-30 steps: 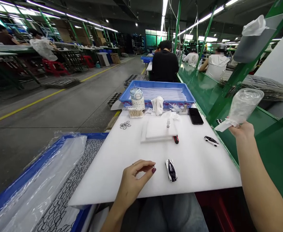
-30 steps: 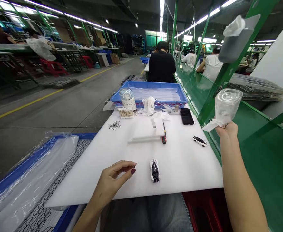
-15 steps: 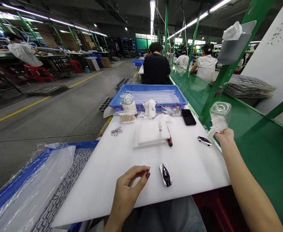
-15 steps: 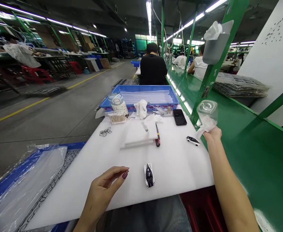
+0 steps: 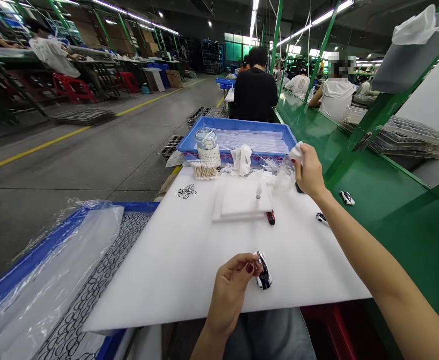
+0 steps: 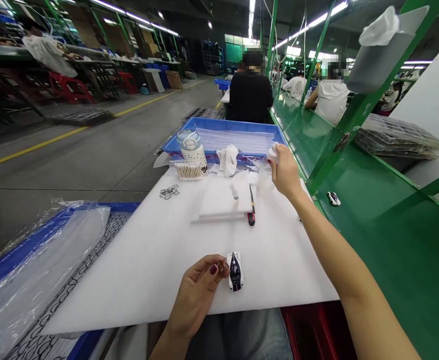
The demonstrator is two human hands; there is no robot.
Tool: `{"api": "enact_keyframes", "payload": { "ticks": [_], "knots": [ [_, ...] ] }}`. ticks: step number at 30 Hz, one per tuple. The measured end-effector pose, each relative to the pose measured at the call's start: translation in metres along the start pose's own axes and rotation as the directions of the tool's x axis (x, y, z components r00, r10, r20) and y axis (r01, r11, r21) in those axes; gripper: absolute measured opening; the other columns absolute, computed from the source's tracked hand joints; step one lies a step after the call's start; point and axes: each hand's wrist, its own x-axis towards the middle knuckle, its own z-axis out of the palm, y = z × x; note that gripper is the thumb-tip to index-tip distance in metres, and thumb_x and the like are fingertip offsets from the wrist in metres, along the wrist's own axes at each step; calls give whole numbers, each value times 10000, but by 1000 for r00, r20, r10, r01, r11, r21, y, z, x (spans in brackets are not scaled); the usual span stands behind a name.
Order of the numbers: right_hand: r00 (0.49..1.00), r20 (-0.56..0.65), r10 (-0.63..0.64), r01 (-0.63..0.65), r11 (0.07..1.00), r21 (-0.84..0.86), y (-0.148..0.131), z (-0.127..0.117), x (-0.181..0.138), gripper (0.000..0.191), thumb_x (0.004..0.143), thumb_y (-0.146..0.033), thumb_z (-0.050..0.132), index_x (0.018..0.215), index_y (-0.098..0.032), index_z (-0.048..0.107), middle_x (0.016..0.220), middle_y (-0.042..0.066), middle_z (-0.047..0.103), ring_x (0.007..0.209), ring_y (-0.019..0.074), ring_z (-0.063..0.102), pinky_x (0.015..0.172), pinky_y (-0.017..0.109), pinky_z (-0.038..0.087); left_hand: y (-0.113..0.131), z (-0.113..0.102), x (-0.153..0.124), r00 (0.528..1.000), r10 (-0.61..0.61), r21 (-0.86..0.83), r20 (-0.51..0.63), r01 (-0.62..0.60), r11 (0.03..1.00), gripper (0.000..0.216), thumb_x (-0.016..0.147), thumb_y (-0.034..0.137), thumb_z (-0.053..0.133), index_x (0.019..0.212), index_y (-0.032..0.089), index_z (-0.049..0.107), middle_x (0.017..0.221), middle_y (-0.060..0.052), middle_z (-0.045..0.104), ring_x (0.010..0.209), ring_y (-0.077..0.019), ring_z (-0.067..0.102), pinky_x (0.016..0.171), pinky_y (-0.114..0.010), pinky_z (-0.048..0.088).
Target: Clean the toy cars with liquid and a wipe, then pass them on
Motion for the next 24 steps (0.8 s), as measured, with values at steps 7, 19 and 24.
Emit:
{"api": "enact_keyframes", "payload": {
  "ticks": [7, 19, 24],
  "knots": [
    [951, 30, 307, -307, 935, 178, 1, 9, 50, 433, 831, -694, 529, 717, -278, 491, 723, -19, 617, 793, 155, 553, 834, 381, 514, 0, -9, 3, 998, -37, -36, 45, 39, 999, 200, 755, 363, 820, 845, 190, 776, 791, -41, 678, 760, -109, 612, 750, -189, 523],
    [918, -304, 255, -90, 881, 465, -107, -75, -61, 203, 881, -365, 640, 746, -251, 540, 494, -58, 416, 393, 123, 361, 334, 256, 274, 4, -2, 0, 995, -99, -212, -11, 95, 973, 246, 656, 380, 887, 767, 188, 782, 747, -25, 700, 712, -90, 656, 711, -149, 564],
    [958, 259, 120, -185, 951, 247, -128, -27, -164, 123, 890, -169, 609, 893, -271, 678, 668, -10, 675, 501, 152, 611, 407, 262, 475, 0, -1, -3, 985, -174, -252, 15, 172, 952, 274, 585, 392, 917, 734, 200, 789, 706, -31, 734, 641, -93, 682, 652, -143, 565]
  ]
}}
